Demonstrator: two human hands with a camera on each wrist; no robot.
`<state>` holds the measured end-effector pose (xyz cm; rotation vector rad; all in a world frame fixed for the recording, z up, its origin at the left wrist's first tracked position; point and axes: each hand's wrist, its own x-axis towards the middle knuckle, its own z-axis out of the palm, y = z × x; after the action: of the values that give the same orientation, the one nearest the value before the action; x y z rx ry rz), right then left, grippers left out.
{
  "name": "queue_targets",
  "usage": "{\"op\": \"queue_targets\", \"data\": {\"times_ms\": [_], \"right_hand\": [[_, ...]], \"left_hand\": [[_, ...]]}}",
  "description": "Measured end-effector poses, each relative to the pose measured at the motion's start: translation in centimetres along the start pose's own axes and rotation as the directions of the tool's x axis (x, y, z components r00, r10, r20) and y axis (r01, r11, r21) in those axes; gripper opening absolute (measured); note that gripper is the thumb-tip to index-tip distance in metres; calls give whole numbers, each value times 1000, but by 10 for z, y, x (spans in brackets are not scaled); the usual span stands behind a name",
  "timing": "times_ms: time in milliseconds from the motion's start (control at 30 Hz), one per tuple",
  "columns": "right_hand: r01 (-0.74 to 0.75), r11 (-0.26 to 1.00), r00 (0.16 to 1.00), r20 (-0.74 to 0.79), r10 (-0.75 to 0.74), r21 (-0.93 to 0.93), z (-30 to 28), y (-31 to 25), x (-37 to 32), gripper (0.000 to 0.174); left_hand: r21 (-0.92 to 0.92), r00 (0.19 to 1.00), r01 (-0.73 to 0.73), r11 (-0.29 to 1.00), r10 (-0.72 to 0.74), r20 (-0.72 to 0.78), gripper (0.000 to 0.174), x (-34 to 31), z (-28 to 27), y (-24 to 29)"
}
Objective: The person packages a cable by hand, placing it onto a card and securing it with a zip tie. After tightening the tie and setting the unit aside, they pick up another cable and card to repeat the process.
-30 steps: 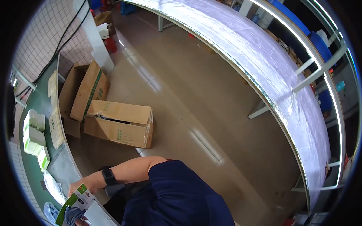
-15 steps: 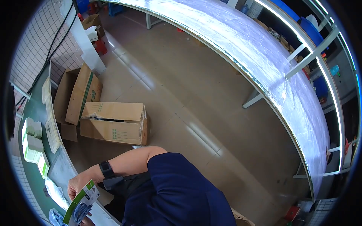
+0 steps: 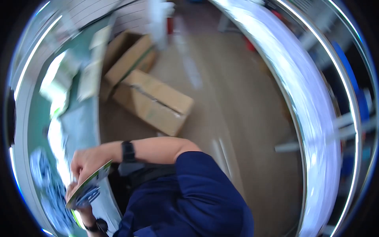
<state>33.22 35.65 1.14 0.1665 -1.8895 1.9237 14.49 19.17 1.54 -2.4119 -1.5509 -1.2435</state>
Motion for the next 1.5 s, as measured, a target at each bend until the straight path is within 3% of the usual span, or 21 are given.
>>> {"op": "queue_targets", "data": {"times_ms": [33,67,100,167,233,400,500,533,633,800,900,933,1033,1067,1167,1200,1300,1467,1500], "right_hand": [[-28,997,999,34,26,79,3,0,11,16],[-22,999,999,44,20,35,6,1,23,15],[-11,1000,998,59,11,0,8,0,38,13],[162,929,979,175,-108,-332,15,-5,73,8],[16,990,968,250,19,-138,31,-11,98,4],[-86,995,894,436,102,-57,73,-11,137,4],[-56,989,878,465,115,-139,102,-12,140,6],[-58,990,871,478,112,-127,115,-10,140,6],[124,986,883,465,-60,-110,145,4,135,7],[152,981,889,451,-84,-117,172,8,135,8],[519,830,714,638,-287,-207,180,7,138,9],[526,825,704,650,-285,-208,182,6,140,9],[323,835,885,455,-99,-446,183,4,146,8],[334,827,884,455,-108,-452,183,6,150,8],[144,974,977,180,-112,-176,186,19,169,15],[157,971,975,182,-124,-180,187,23,175,15],[133,951,988,117,-104,-277,187,37,191,26],[13,974,999,35,-5,-226,209,72,213,32],[3,982,1000,18,0,-190,211,79,217,33]], "left_hand": [[30,999,36,999,-37,18,16,0,-10,13],[-155,994,56,986,-41,100,10,7,-20,26],[-144,999,34,989,-29,40,18,-1,-22,29],[-171,999,38,984,-41,-11,27,-16,-43,19],[-179,981,72,981,-102,-166,31,-28,-54,27],[-184,906,269,945,-313,-284,27,-82,-80,42],[-246,769,392,886,-463,-441,23,-112,-77,50],[-239,761,406,882,-471,-446,23,-119,-81,54],[-209,757,373,904,-427,-495,28,-143,-88,56],[-179,761,296,938,-345,-549,30,-170,-97,41],[-263,740,201,944,-322,-591,29,-180,-101,30],[-256,734,192,947,-312,-604,29,-183,-99,28],[-406,603,191,893,-434,-670,25,-183,-102,23],[-399,609,180,899,-421,-673,25,-182,-104,21],[-558,396,341,757,-654,-645,23,-176,-114,20],[-550,403,335,765,-644,-650,23,-176,-117,18],[-880,237,-112,461,-848,-475,31,-180,-123,6],[-900,184,-171,402,-884,-430,32,-187,-125,2],[-925,206,-135,356,-903,-378,33,-192,-129,0]]}}
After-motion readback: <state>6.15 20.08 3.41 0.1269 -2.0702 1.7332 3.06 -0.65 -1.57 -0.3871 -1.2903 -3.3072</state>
